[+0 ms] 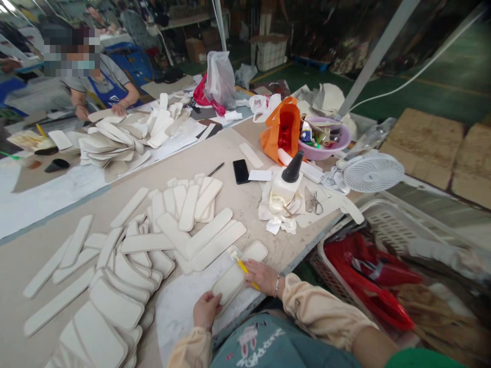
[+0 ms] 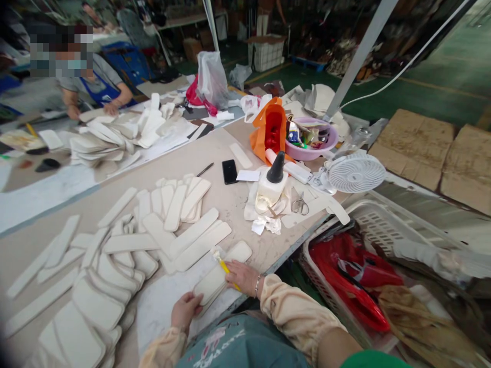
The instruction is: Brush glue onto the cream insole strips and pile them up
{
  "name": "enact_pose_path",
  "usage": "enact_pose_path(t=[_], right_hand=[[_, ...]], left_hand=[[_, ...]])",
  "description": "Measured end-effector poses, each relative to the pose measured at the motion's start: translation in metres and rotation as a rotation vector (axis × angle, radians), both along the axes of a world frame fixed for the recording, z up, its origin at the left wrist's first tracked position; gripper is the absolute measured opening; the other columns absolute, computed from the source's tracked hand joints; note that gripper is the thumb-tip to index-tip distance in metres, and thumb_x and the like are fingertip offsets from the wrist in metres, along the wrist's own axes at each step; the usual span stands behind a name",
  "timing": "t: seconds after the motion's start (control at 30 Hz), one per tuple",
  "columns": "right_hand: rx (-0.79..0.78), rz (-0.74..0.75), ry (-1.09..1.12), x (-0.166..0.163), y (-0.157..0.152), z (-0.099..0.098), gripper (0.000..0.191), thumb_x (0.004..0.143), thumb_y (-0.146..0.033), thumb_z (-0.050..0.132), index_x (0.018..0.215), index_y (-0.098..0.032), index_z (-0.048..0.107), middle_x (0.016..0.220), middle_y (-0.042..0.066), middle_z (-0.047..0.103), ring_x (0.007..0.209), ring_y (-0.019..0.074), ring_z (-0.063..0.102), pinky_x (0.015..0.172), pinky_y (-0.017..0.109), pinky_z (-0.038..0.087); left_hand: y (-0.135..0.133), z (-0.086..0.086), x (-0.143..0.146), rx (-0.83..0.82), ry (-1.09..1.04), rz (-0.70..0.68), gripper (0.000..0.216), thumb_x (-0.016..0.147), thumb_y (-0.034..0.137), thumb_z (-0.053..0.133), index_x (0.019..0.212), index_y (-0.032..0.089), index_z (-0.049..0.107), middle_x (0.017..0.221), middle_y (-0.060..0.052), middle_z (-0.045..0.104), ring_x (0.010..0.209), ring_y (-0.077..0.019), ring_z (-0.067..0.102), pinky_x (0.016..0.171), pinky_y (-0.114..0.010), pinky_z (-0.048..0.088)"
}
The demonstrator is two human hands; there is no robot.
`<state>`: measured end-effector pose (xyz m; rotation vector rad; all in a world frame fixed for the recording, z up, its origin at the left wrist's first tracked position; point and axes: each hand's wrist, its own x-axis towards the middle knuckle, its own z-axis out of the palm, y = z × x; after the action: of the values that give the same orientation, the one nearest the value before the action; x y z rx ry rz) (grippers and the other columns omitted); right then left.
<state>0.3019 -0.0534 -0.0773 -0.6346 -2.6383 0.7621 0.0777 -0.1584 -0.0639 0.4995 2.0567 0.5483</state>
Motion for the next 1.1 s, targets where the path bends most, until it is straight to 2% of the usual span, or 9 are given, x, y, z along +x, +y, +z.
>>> enact_pose_path(t=[0.2,0.43,0.53,0.67,0.87,1.1], right_hand=[[0.025,-0.102,-0.005,0.022,0.017,-0.006,0.019,0.089,-0.029,0.042,0.089,-0.017,0.056,0.117,0.012,0.053,0.122,0.0164,0.039,0.104,0.039,0.03],[0.008,-0.209,0.026,0.04,0.031,-0.007,0.014,0.087,-0.03,0.047,0.085,-0.019,0.055,0.109,0.011,0.058,0.116,0.0209,0.045,0.099,0.046,0.036],[-0.006,-0.248,0.071,0.044,0.031,-0.004,0.011,0.085,-0.031,0.05,0.084,-0.02,0.054,0.103,0.01,0.061,0.112,0.0218,0.05,0.099,0.047,0.036],[-0.051,-0.355,0.148,0.049,0.028,0.0,0.009,0.084,-0.03,0.051,0.084,-0.021,0.052,0.113,0.01,0.059,0.111,0.0229,0.051,0.1,0.048,0.036],[-0.119,-0.437,0.19,0.069,0.026,0.013,0.008,0.085,-0.03,0.049,0.084,-0.022,0.05,0.121,0.011,0.055,0.117,0.0235,0.047,0.099,0.046,0.038],[-0.123,-0.414,0.167,0.091,0.026,0.035,0.004,0.084,-0.024,0.047,0.084,-0.021,0.05,0.12,0.012,0.055,0.115,0.023,0.049,0.092,0.041,0.045]], left_hand=[[0.002,0.002,0.001,-0.017,-0.001,-0.005,0.016,0.066,0.032,0.063,0.061,0.018,0.056,0.052,0.003,0.056,0.052,-0.011,0.058,0.049,-0.019,0.047],[0.005,0.009,0.004,-0.036,0.008,-0.016,0.014,0.067,0.031,0.062,0.064,0.018,0.057,0.05,0.003,0.056,0.049,-0.0107,0.056,0.047,-0.019,0.045],[0.005,0.009,0.006,-0.052,0.014,0.026,0.014,0.065,0.029,0.063,0.062,0.018,0.056,0.048,0.004,0.054,0.047,-0.0103,0.055,0.045,-0.019,0.044],[0.004,0.007,0.007,-0.071,0.015,0.115,0.012,0.062,0.026,0.066,0.064,0.018,0.057,0.05,0.004,0.055,0.047,-0.0098,0.054,0.045,-0.019,0.043],[0.003,0.01,0.007,-0.08,-0.052,0.204,0.016,0.068,0.033,0.061,0.066,0.018,0.057,0.046,0.005,0.052,0.046,-0.0095,0.054,0.047,-0.02,0.045],[0.002,0.005,0.009,-0.06,-0.082,0.241,0.019,0.072,0.036,0.056,0.067,0.018,0.056,0.043,0.006,0.048,0.041,-0.009,0.052,0.044,-0.019,0.044]])
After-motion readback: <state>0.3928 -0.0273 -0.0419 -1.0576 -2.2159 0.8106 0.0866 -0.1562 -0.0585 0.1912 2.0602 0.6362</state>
